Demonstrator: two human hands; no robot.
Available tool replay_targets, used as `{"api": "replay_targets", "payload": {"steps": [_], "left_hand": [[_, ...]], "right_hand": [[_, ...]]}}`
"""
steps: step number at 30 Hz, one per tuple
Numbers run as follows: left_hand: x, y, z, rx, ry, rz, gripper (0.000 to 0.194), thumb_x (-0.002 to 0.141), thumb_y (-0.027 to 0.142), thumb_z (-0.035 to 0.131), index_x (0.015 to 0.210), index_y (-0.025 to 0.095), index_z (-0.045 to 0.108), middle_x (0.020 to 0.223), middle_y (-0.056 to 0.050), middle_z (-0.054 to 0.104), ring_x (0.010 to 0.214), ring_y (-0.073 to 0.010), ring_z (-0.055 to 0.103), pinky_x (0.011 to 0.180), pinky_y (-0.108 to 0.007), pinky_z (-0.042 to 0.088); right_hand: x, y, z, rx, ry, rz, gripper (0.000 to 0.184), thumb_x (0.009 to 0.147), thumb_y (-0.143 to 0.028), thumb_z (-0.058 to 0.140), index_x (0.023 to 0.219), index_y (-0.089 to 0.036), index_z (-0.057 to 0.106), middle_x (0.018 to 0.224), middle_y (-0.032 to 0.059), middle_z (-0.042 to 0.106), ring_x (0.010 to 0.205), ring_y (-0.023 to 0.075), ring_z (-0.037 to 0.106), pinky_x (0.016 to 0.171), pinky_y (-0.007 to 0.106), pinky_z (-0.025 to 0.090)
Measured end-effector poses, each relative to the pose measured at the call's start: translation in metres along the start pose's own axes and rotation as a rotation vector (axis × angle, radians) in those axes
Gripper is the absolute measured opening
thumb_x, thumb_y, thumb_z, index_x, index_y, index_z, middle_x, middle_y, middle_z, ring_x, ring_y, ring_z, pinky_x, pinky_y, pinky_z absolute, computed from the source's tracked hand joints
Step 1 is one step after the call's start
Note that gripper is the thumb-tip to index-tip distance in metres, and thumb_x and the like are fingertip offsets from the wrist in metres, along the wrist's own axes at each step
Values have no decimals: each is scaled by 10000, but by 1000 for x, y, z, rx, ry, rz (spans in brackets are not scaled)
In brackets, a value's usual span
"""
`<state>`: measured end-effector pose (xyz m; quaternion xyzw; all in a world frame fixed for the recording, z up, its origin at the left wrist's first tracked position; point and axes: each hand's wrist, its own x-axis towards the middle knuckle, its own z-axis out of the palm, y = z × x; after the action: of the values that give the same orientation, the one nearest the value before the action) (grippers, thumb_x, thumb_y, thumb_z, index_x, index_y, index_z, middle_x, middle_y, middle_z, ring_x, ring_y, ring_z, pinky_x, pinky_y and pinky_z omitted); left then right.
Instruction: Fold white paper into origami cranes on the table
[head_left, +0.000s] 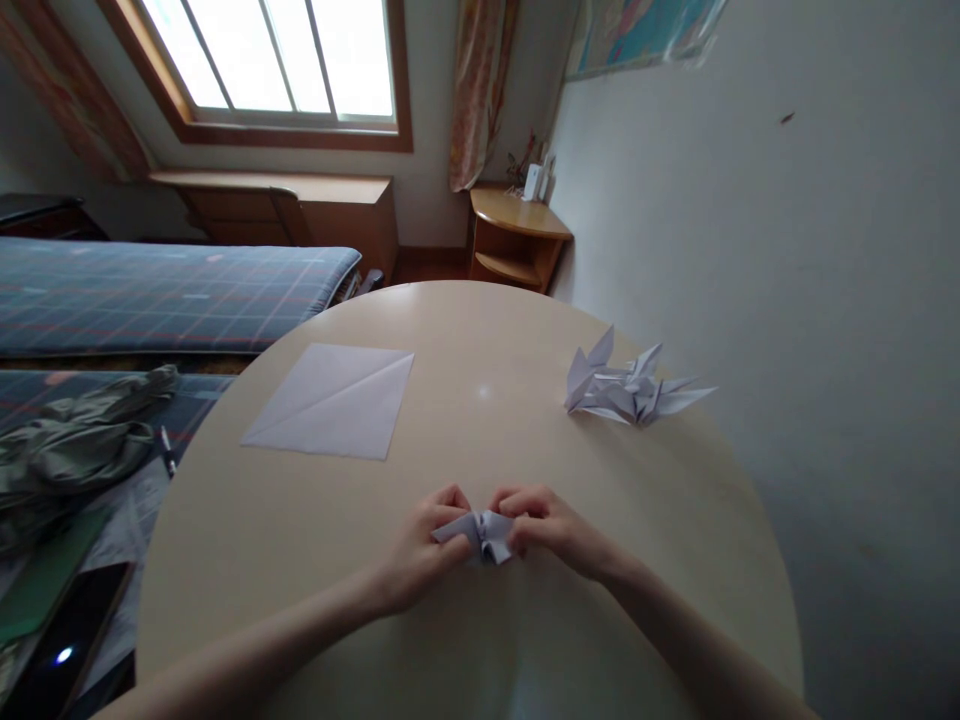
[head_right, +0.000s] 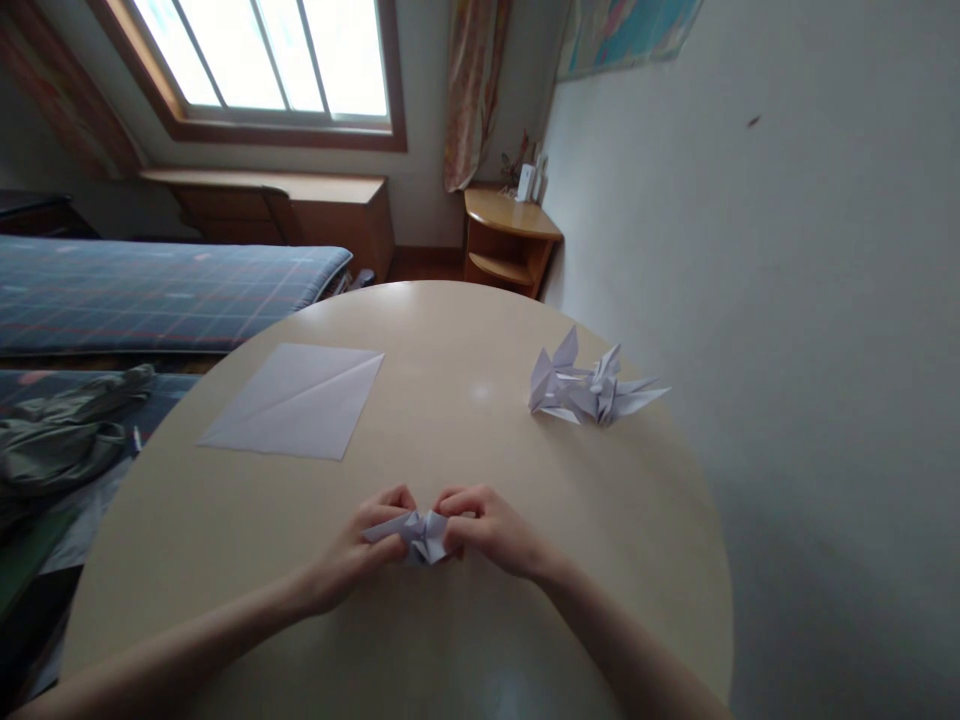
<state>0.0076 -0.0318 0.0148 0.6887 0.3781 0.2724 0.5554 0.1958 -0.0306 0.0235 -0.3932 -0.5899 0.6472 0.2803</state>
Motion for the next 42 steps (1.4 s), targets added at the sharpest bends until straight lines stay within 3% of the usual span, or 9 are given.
{"api": "replay_targets", "payload": {"steps": [5, 8, 12, 19, 24, 28, 33, 38, 42], "left_hand": [[1, -4, -5, -71, -107, 9, 353, 836, 400, 473, 613, 145, 571, 725, 2, 430, 642, -111, 426, 575, -215, 351], [4, -9, -8, -76, -72, 11, 422, 872, 449, 437, 620, 140, 574, 731, -4, 445, 636, -110, 440, 572, -213, 359], [9, -14, -13, -67, 0, 56, 427, 851, 478, 485, 635, 129, 600, 734, -16, 494, 670, -121, 471, 613, -223, 378], [14, -14, -25, -477, 68, -284, 395, 662, 475, 720, 761, 99, 651, 697, -20, 608, 686, -140, 567, 682, -254, 470], [18, -14, -31, -663, 69, -345, 382, 592, 418, 793, 754, 85, 698, 701, -52, 661, 702, -149, 608, 715, -251, 495], [19, -16, -29, -720, 86, -343, 366, 573, 412, 808, 722, 96, 697, 703, -45, 663, 707, -139, 611, 717, -238, 499], [16, -17, -25, -572, 90, -311, 370, 604, 448, 770, 688, 106, 658, 669, -17, 630, 649, -127, 589, 661, -235, 487], [10, -10, -22, -117, 80, -107, 319, 742, 418, 638, 690, 105, 661, 595, -4, 587, 581, -117, 524, 537, -199, 390], [4, -1, -14, 167, 113, 74, 243, 837, 314, 541, 781, 126, 684, 722, -40, 669, 657, -138, 577, 604, -211, 410]], "right_hand": [[-1, -3, -4, 30, -111, 28, 257, 780, -343, 580, 607, -160, 633, 743, -7, 510, 582, 91, 482, 519, 205, 398], [0, -2, -6, 20, -82, 3, 321, 822, -419, 561, 653, -157, 637, 736, -5, 519, 631, 103, 500, 581, 215, 417], [3, 11, -12, 52, -20, 50, 278, 770, -430, 636, 777, -153, 660, 696, -16, 568, 659, 117, 512, 630, 228, 393], [10, 32, -22, 355, 98, 101, 284, 605, -351, 775, 718, -123, 648, 690, 9, 612, 676, 147, 536, 662, 258, 380], [11, 27, -23, 480, 159, 83, 257, 544, -288, 812, 601, -141, 609, 608, -21, 567, 586, 101, 490, 610, 229, 366], [9, 22, -23, 444, 148, 23, 259, 586, -323, 796, 602, -145, 609, 598, -20, 550, 575, 94, 473, 581, 220, 358], [5, 17, -23, 245, 48, 49, 307, 691, -422, 714, 728, -130, 625, 662, 3, 579, 605, 109, 497, 591, 233, 374], [-2, 4, -17, -31, -112, 89, 279, 760, -408, 630, 791, -132, 620, 716, 7, 596, 668, 136, 527, 610, 236, 389], [-3, -1, -7, -115, -45, 90, 233, 810, -359, 548, 761, -137, 599, 667, -14, 543, 629, 125, 488, 582, 228, 370]]}}
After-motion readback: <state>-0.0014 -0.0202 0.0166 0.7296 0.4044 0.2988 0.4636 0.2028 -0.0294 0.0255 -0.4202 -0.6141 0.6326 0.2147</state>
